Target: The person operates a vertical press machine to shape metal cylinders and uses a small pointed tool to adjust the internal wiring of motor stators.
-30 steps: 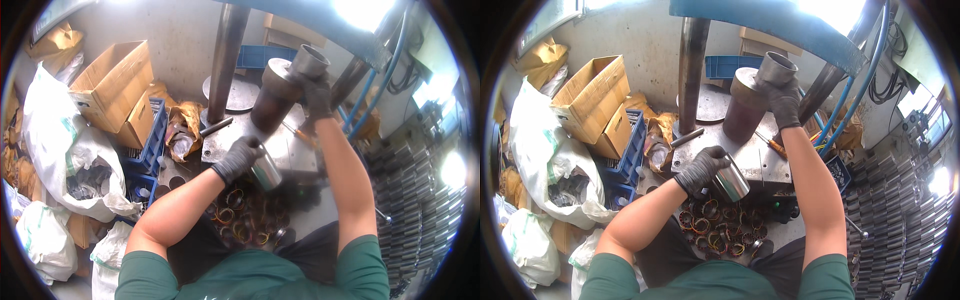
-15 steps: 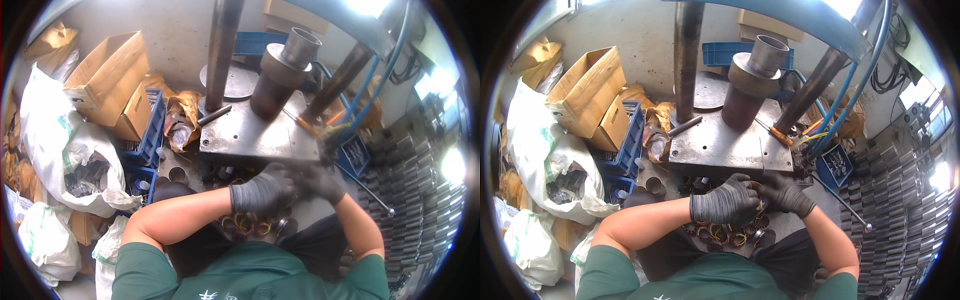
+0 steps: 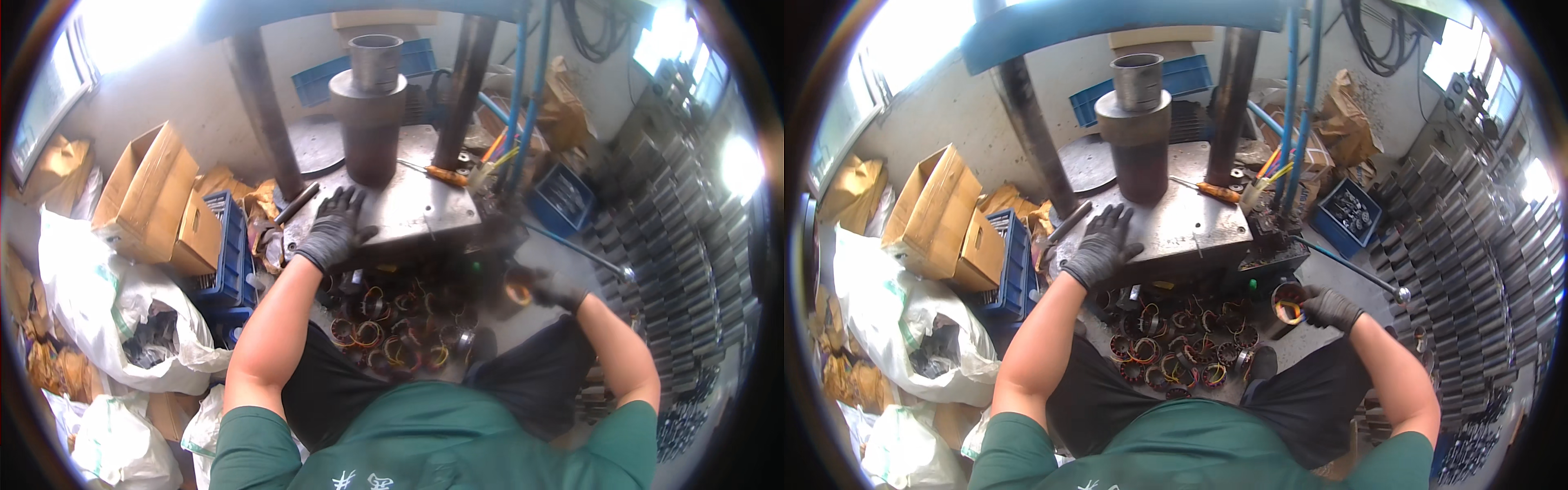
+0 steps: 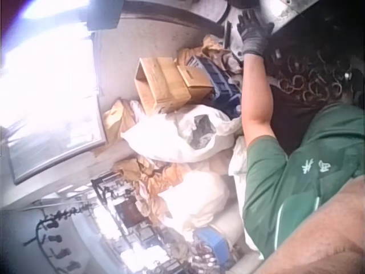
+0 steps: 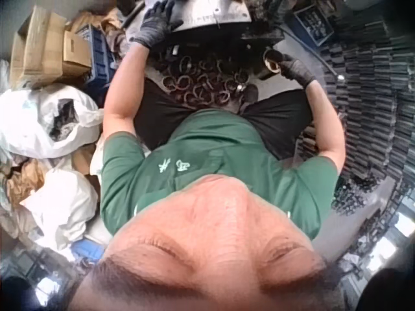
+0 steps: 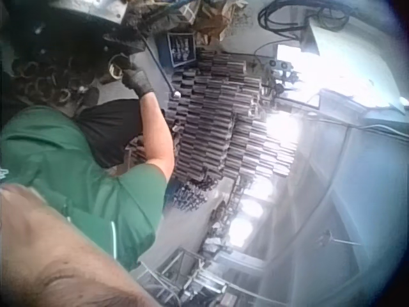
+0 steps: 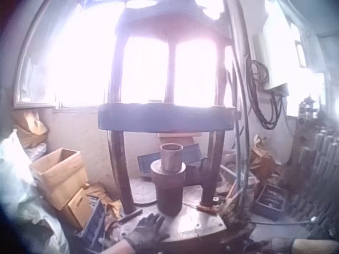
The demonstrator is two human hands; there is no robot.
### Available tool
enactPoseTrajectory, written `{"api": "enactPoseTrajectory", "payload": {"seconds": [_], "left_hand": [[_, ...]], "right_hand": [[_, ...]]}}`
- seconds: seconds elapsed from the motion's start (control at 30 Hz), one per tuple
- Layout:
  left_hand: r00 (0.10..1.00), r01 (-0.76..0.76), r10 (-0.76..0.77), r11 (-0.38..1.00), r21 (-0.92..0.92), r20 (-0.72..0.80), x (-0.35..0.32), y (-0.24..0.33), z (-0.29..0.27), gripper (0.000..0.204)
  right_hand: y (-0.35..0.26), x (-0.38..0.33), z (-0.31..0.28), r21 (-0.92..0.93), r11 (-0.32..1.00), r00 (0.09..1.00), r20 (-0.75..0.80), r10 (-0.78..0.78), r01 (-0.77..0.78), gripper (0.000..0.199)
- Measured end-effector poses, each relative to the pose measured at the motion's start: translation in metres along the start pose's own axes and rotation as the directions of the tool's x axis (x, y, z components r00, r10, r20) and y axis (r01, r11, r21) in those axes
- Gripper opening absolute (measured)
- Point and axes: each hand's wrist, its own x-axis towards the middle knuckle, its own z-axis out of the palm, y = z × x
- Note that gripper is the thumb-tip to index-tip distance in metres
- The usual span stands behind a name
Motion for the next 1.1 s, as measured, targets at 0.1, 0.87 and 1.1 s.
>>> {"api": "enactPoseTrajectory", "payload": {"seconds": [0.1,0.87,1.1], "left_hand": [[0.984,-0.028,0.012,0.995,0.092,0.178,0.007,-0.009,0.013,0.088],[0.992,-0.102,0.046,0.856,-0.506,-0.122,0.01,0.014,0.038,0.02],[0.961,-0.205,0.135,0.934,-0.291,-0.243,0.033,-0.006,0.059,0.022]], "right_hand": [[0.062,-0.008,-0.052,0.061,0.997,0.972,-0.229,0.049,-0.035,0.033],[0.327,-0.227,0.038,0.757,0.272,0.365,-0.555,0.748,0.594,0.013],[0.329,-0.186,0.024,0.693,0.309,0.016,-0.419,0.908,0.651,0.021]]}}
